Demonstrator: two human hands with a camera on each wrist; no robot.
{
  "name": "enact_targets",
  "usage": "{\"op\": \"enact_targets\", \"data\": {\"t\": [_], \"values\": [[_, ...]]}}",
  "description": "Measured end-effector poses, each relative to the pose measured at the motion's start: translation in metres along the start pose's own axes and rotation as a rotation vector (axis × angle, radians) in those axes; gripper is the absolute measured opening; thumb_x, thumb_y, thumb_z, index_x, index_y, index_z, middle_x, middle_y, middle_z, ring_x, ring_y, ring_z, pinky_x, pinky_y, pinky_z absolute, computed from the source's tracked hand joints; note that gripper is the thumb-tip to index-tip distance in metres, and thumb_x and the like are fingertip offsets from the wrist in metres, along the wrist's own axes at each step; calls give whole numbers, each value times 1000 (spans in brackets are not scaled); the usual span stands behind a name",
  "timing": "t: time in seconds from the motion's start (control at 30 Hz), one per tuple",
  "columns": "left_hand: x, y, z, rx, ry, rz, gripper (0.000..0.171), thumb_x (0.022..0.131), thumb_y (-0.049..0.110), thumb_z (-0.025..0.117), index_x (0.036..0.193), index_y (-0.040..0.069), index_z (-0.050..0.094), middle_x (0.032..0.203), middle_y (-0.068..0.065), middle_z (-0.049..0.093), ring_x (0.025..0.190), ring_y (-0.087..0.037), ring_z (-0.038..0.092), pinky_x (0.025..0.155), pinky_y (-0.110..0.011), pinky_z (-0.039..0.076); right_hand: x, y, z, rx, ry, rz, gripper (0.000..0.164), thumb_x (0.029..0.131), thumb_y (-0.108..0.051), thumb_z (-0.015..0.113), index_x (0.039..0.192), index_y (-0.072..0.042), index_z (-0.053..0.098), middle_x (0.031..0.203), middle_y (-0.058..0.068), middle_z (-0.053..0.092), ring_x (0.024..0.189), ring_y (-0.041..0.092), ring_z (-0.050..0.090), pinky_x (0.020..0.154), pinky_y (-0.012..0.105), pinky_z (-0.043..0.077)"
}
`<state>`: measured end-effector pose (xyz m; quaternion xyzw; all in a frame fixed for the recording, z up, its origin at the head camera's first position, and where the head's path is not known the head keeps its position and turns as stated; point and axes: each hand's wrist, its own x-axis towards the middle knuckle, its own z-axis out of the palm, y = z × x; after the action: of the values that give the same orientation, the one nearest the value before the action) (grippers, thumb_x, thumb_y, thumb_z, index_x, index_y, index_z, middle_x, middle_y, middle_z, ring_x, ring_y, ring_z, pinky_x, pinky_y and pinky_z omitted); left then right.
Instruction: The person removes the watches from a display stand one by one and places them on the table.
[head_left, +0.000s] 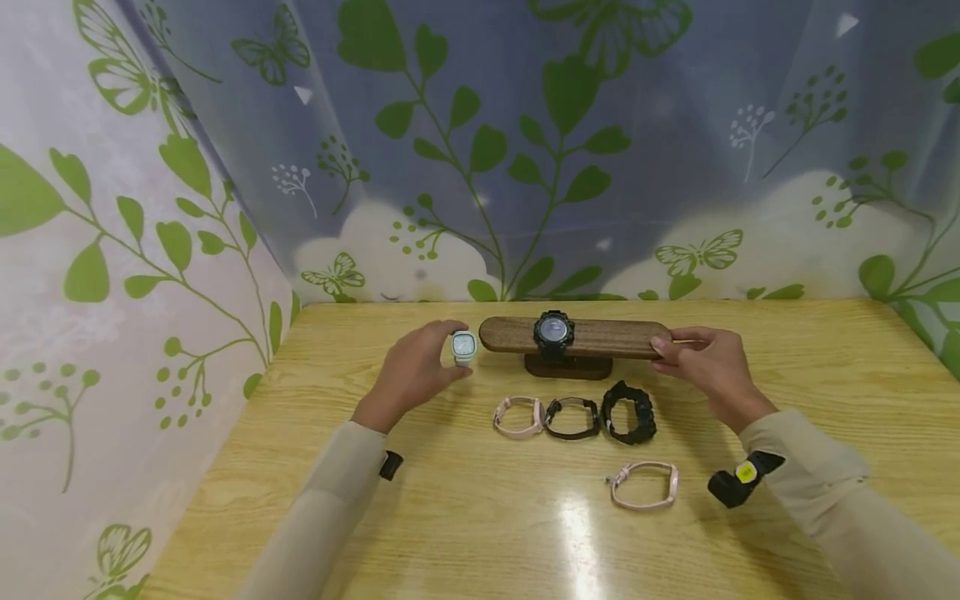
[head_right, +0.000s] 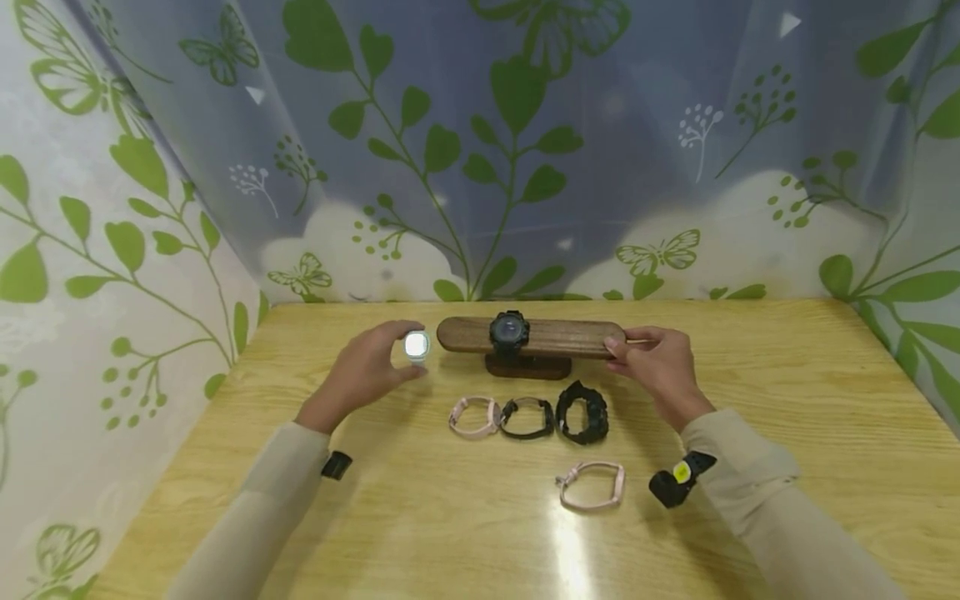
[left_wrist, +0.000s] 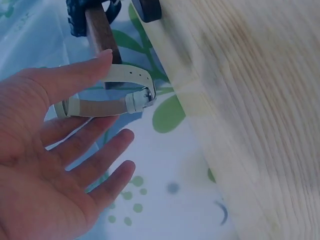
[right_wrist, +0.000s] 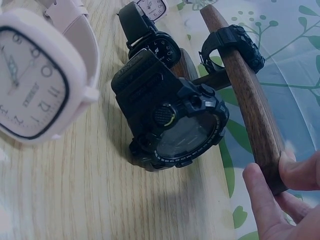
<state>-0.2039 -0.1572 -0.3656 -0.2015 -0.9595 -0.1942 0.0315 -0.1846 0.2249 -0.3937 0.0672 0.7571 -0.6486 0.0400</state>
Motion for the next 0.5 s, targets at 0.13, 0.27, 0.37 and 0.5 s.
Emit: {"op": "enact_targets", "data": {"t": [0.13, 0.27, 0.37, 0.5], "values": [[-11, 6, -3, -13, 20, 37, 62, 84, 26, 86, 137, 7, 61, 131, -13, 65, 111, -30, 66, 88, -48, 57, 0, 0, -1, -4, -1, -5, 64, 102, -17, 63, 148, 15, 34, 120, 17, 56, 88, 8, 73, 92, 35, 57], [-20, 12, -3, -29, 40, 87, 58, 83, 25, 87, 132, 6, 64, 122, -10, 68, 103, -26, 68, 83, -45, 58, 0, 0, -1, -1, -7, -3, 64, 102, -17, 63, 148, 15, 34, 121, 18, 55, 87, 7, 73, 93, 35, 57], [-27, 17, -1, -45, 51, 121, 55, 82, 25, 88, 129, 6, 66, 115, -8, 68, 97, -23, 67, 80, -42, 58, 0, 0, -1, 0, -8, -3, 63, 102, -17, 64, 148, 15, 35, 120, 16, 56, 88, 7, 73, 93, 35, 57], [-35, 23, 3, -81, 43, 147, 52, 82, 23, 88, 127, 7, 67, 107, -5, 67, 93, -23, 66, 75, -38, 56, 0, 0, -1, -3, -10, -3, 63, 102, -17, 64, 148, 15, 35, 117, 14, 57, 87, 7, 73, 92, 35, 57]]}}
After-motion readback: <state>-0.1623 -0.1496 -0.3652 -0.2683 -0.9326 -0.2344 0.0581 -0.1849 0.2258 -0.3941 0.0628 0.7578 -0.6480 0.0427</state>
